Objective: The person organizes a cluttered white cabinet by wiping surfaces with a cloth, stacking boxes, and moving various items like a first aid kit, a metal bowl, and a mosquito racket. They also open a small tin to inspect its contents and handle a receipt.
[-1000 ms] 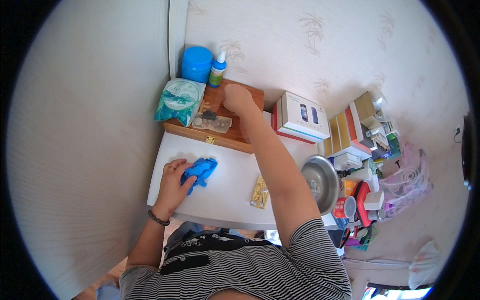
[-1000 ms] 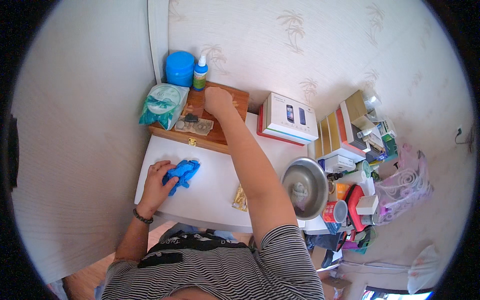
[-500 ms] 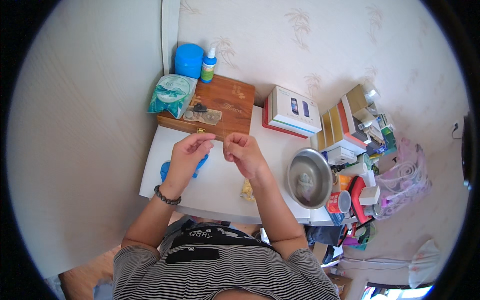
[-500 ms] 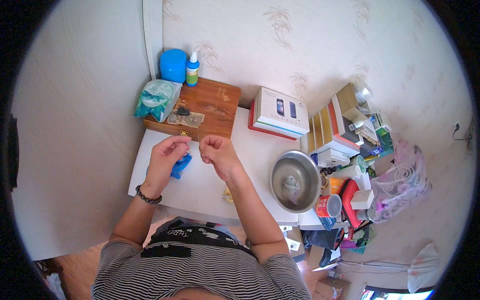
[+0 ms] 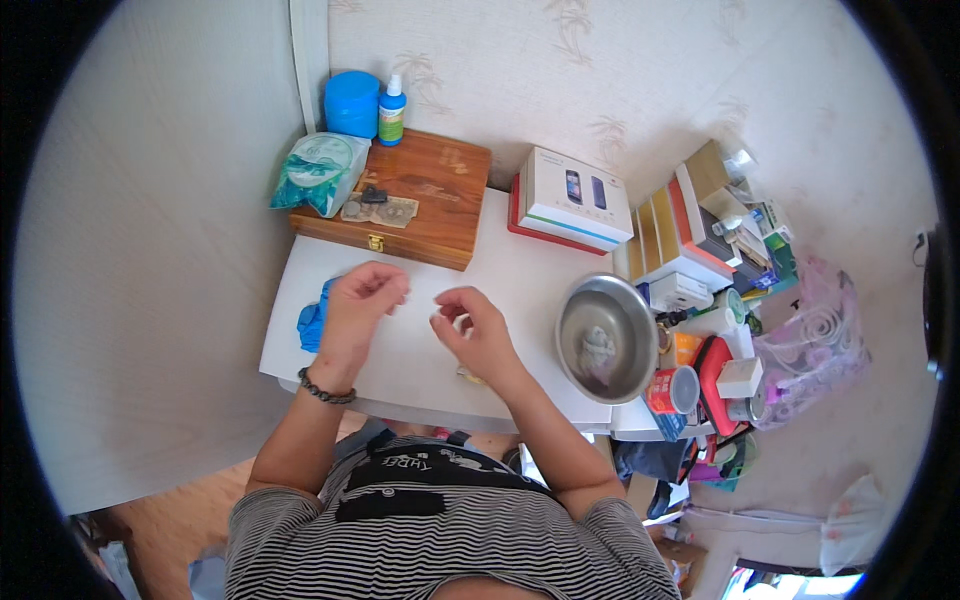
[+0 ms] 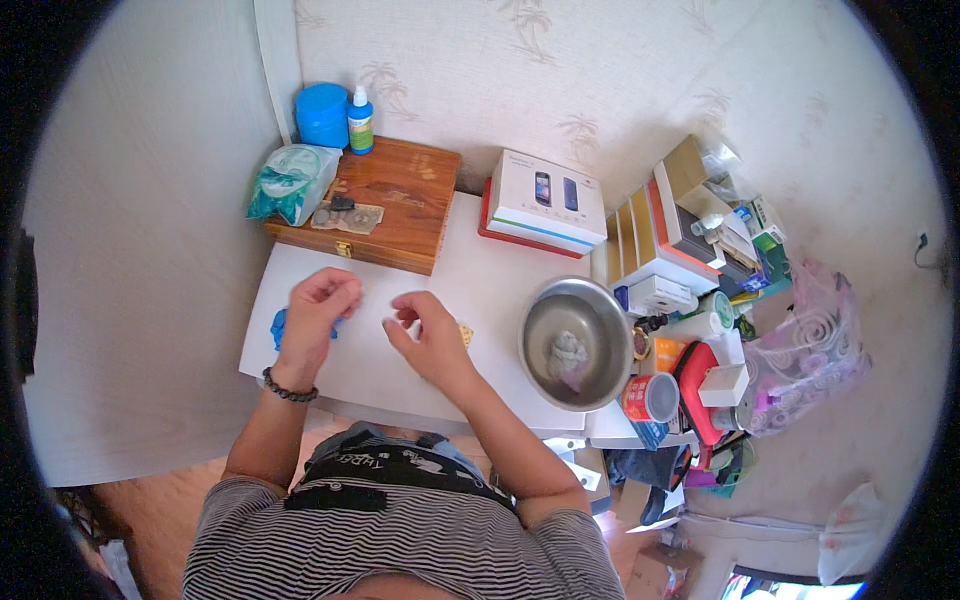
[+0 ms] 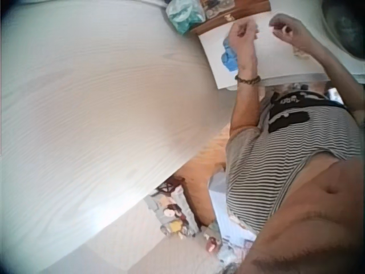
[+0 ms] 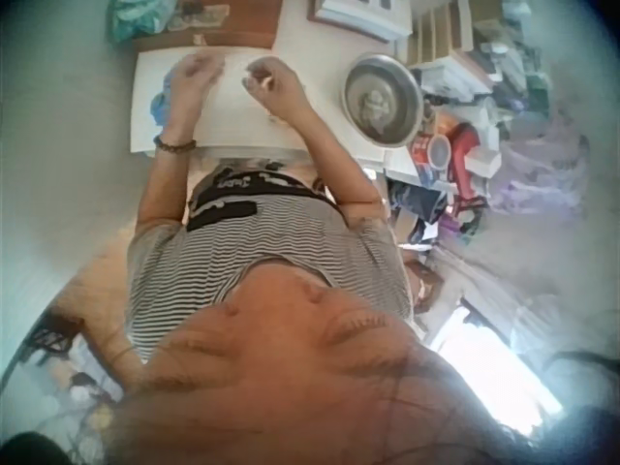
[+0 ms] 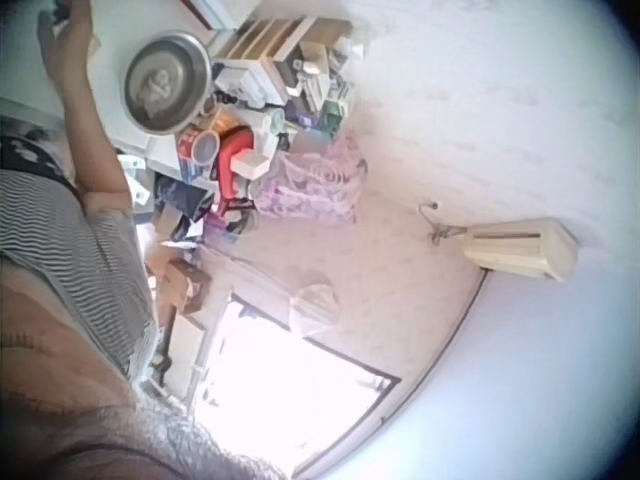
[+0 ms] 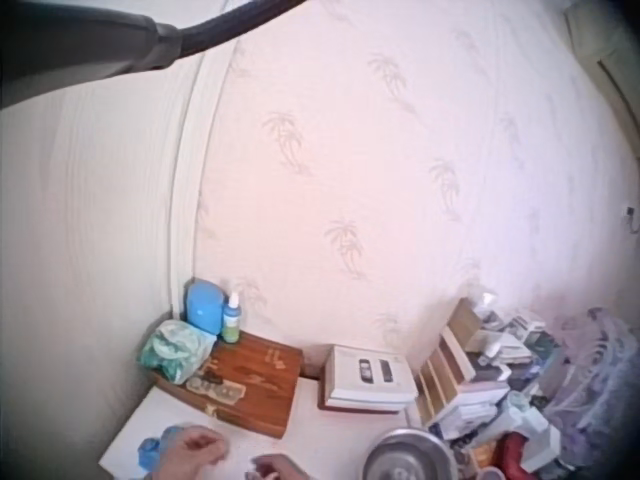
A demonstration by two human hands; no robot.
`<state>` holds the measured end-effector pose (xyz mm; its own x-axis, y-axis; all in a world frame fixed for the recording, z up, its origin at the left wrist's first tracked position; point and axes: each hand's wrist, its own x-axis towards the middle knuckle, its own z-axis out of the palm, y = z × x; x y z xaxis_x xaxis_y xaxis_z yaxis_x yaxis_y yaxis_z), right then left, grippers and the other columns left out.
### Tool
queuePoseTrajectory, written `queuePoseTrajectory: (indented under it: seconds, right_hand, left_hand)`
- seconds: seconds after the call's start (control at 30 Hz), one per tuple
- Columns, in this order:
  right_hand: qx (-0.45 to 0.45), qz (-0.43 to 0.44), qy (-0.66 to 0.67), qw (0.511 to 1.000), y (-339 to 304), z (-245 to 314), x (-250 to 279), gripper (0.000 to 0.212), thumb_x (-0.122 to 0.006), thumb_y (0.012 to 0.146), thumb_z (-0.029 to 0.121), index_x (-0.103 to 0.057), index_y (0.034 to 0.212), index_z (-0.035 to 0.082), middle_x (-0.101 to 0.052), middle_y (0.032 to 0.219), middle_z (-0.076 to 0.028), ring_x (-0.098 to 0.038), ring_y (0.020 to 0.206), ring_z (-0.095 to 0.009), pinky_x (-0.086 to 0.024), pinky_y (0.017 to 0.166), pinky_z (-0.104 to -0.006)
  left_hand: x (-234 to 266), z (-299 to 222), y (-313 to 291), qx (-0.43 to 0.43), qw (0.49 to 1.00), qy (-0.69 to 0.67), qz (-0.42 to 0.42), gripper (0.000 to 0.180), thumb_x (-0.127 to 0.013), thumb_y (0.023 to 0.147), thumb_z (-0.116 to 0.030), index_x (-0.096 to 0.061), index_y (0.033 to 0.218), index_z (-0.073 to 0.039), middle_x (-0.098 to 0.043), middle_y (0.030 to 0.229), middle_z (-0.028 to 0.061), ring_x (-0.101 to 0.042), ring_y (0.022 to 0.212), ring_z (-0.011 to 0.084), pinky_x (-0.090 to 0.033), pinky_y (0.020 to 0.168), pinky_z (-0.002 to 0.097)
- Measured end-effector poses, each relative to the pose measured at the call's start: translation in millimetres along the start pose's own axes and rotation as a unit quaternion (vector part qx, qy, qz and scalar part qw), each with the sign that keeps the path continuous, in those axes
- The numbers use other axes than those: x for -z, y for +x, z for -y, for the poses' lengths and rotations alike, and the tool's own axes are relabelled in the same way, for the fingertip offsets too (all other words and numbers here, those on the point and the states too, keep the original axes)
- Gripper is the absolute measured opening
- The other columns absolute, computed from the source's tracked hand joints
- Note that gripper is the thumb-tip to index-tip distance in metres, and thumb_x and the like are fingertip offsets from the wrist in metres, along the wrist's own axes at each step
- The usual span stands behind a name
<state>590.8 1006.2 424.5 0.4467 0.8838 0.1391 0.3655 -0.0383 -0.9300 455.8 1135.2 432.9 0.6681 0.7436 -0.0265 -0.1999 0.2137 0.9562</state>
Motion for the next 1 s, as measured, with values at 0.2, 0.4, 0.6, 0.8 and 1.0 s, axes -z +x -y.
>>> queuePoseTrajectory:
  seconds: [0.2,0.4,0.6,0.8,1.0]
  right_hand:
    - [0.083,-0.059,-0.454,0.885,-62,-26,4,0.038,-0.071,0.078,0.016,-0.061,0.115,0.009,-0.055,0.115,-0.017,-0.051,0.111,-0.035,-0.042,0.093,-0.0451]
    - [0.073,-0.019,-0.334,0.94,-54,-51,4,0.028,-0.065,0.077,0.001,-0.066,0.105,0.006,-0.059,0.114,-0.014,-0.052,0.112,-0.033,-0.043,0.094,-0.0413]
    - [0.097,-0.146,-0.222,0.959,-52,-44,11,0.036,-0.066,0.078,0.0,-0.059,0.112,0.0,-0.057,0.109,-0.018,-0.053,0.105,-0.035,-0.044,0.091,-0.0441]
    - [-0.022,-0.139,-0.375,0.916,-63,-38,8,0.053,-0.076,0.073,0.011,-0.054,0.12,-0.001,-0.055,0.108,-0.02,-0.052,0.101,-0.037,-0.044,0.089,-0.0431]
    - [0.0,-0.153,-0.293,0.944,-62,-41,6,0.043,-0.075,0.075,0.009,-0.059,0.113,-0.001,-0.057,0.097,-0.018,-0.056,0.091,-0.034,-0.047,0.08,-0.0405]
  left_hand:
    - [64,-8,-16,-0.02,0.991,0.105,-0.075,0.005,-0.067,0.088,-0.004,-0.068,0.092,-0.002,-0.062,0.078,-0.0037,-0.054,0.071,0.0022,-0.044,0.064,0.0163]
    - [91,16,-21,0.021,0.987,0.145,-0.063,0.005,-0.066,0.089,-0.004,-0.067,0.093,-0.002,-0.063,0.08,-0.0033,-0.054,0.073,0.003,-0.045,0.067,0.0174]
    - [109,9,-23,0.007,0.993,0.106,-0.048,0.005,-0.065,0.09,-0.004,-0.066,0.094,-0.002,-0.063,0.083,-0.0033,-0.055,0.076,0.0038,-0.045,0.07,0.0189]
    - [114,9,-26,0.031,0.992,0.114,-0.045,0.005,-0.065,0.089,-0.003,-0.066,0.094,-0.003,-0.062,0.083,-0.0032,-0.055,0.076,0.004,-0.045,0.07,0.0191]
    - [69,13,-37,0.04,0.991,0.12,0.04,0.004,-0.065,0.088,-0.002,-0.066,0.091,-0.004,-0.063,0.082,-0.0029,-0.056,0.075,0.0034,-0.046,0.069,0.0186]
